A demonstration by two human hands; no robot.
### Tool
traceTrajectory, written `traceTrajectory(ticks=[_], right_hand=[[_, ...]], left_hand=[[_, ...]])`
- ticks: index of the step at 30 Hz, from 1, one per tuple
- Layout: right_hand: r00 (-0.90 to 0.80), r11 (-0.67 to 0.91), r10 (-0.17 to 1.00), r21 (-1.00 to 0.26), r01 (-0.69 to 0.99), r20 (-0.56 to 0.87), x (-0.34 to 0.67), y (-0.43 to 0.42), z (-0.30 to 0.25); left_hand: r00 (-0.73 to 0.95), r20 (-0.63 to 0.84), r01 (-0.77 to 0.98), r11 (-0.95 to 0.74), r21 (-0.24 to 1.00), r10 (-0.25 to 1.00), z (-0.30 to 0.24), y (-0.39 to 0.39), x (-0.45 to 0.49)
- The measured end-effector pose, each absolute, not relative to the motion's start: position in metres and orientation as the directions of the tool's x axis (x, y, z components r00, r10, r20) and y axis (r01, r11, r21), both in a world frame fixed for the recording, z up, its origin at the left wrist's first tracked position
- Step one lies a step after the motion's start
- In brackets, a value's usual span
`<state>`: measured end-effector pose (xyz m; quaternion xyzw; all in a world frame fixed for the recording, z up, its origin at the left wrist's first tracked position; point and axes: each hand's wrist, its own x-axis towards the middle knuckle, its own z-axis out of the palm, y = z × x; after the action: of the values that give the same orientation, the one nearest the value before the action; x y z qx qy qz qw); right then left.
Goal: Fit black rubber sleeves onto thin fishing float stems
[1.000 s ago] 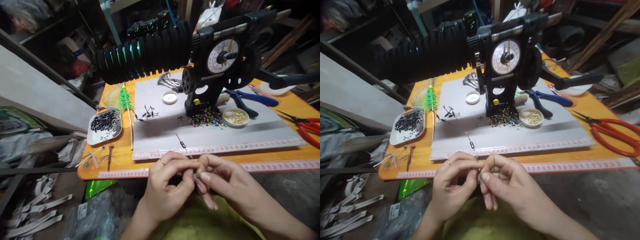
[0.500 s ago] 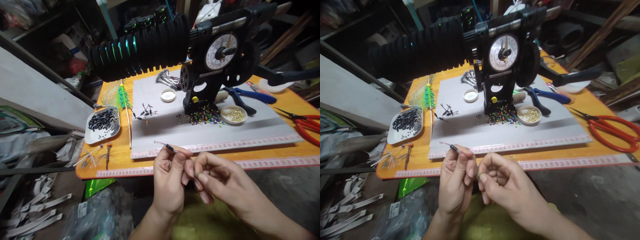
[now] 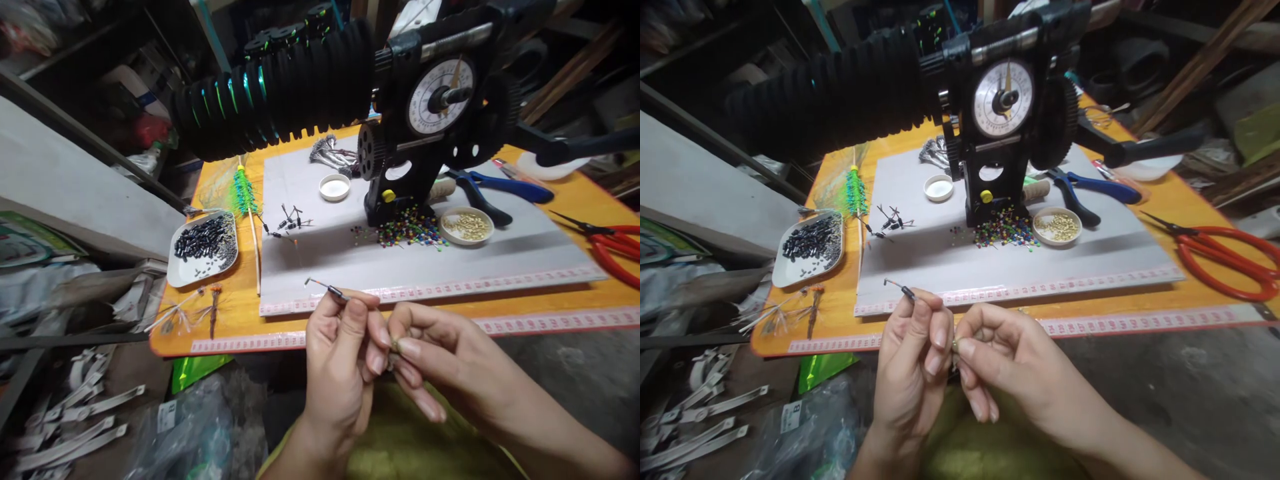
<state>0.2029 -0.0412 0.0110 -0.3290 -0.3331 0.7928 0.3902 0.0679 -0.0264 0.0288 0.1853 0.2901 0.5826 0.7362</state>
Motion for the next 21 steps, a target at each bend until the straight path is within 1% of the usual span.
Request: traceTrajectory(ticks=[3, 4, 6, 7, 9, 10, 12, 14, 16, 18, 21], right_hand=[[-0.478, -0.472, 0.839, -0.785, -0.402, -0.26, 0.203, -0.04, 0.013], [-0.463, -0.456, 0.848, -0.799, -0.392, -0.257, 0.204, -0.039, 0.014], [-0.386, -0.377, 0.891, -0.863, -0.337, -0.239, 0.205, -0.039, 0.018], [-0.323, -0.311, 0.922, -0.907, -0.285, -0.214, 0.206, -0.039, 0.021], [-0.19, -0.139, 0.975, -0.982, -0.126, -0.114, 0.208, -0.041, 0.026], [-0.136, -0.045, 0.99, -0.999, -0.024, -0.041, 0.209, -0.041, 0.027], [-0.081, 0.134, 0.989, -0.973, 0.185, 0.121, 0.212, -0.043, 0.03], [-0.075, 0.263, 0.965, -0.902, 0.343, 0.252, 0.214, -0.044, 0.031], [-0.089, 0.326, 0.943, -0.845, 0.424, 0.32, 0.216, -0.044, 0.032], [-0.106, 0.348, 0.935, -0.82, 0.454, 0.339, 0.216, -0.043, 0.032], [-0.153, 0.374, 0.927, -0.798, 0.472, 0.344, 0.216, -0.042, 0.034]], left_hand=[[0.149, -0.215, -0.747, 0.252, 0.614, 0.965, 0.028, -0.027, 0.066], [0.139, -0.203, -0.736, 0.239, 0.633, 0.969, 0.027, -0.028, 0.065], [0.116, -0.138, -0.671, 0.18, 0.72, 0.984, 0.025, -0.03, 0.06], [0.105, -0.085, -0.611, 0.132, 0.781, 0.991, 0.023, -0.031, 0.058], [0.099, 0.03, -0.448, 0.018, 0.894, 0.995, 0.021, -0.033, 0.053], [0.093, 0.079, -0.362, -0.04, 0.931, 0.993, 0.021, -0.034, 0.051], [0.065, 0.17, -0.219, -0.152, 0.964, 0.983, 0.02, -0.034, 0.05], [0.027, 0.254, -0.116, -0.249, 0.962, 0.967, 0.02, -0.033, 0.05], [0.006, 0.342, -0.031, -0.341, 0.939, 0.94, 0.019, -0.03, 0.051], [0.014, 0.449, 0.053, -0.449, 0.892, 0.893, 0.019, -0.027, 0.05], [0.061, 0.616, 0.162, -0.617, 0.77, 0.785, 0.017, -0.02, 0.047]])
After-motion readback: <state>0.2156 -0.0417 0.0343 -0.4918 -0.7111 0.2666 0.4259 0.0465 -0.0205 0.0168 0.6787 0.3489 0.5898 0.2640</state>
